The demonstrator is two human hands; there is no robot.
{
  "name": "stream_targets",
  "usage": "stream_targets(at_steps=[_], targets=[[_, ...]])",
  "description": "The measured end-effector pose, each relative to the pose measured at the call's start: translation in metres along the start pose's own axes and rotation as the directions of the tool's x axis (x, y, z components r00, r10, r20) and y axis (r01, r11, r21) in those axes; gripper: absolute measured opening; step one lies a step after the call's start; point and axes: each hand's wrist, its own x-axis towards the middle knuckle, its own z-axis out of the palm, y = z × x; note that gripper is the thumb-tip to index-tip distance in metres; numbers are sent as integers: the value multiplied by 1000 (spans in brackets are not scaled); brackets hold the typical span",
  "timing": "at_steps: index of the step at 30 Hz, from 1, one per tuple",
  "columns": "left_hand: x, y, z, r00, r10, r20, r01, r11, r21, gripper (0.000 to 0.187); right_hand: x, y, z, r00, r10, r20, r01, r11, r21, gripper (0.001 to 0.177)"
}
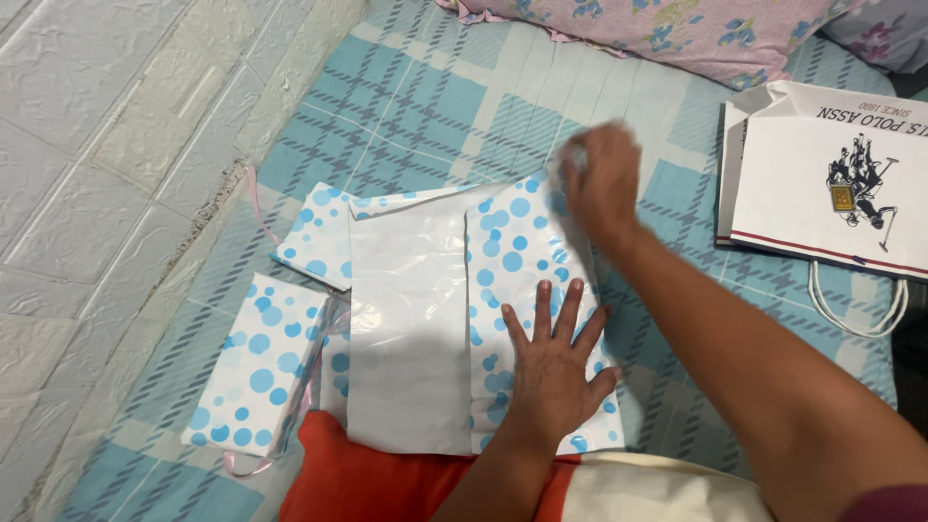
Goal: The person folds a small patterned handbag and places it on a sheet of white tissue paper. They then cover the bag with blue polka-dotted wrapping paper and fold the paper around the item, smoothing the edges to create a wrapped package.
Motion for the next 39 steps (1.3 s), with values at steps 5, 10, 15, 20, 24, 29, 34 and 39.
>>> stream_targets(at_steps=[5,10,15,20,24,29,34,39], targets=[[2,3,-3,992,-47,119,45,999,18,77,-50,-43,-16,802,-300,516,264,954,144,48],[2,2,-4,993,-47,108,44,999,26,77,-43,-37,-3,634,-203,746,132,979,154,78],[5,0,-3,996,-28,79,22,997,72,80,-21,-11,14,613,-151,775,255,967,-13,77],[6,2,-7,988,-50,149,32,992,121,82,-10,-3,24,698,-66,713,217,969,-122,70],[5,2,-7,990,-46,137,32,994,103,83,2,-14,27,845,132,519,-27,979,-204,54],[5,3,-4,989,-48,139,30,992,124,81,34,-30,19,800,124,587,-39,987,-156,55],[6,1,-4,984,-46,169,28,993,112,80,79,-46,6,531,265,805,-128,964,-233,48],[7,1,-2,987,-47,155,28,992,126,79,99,-48,2,624,88,777,-369,909,194,31]])
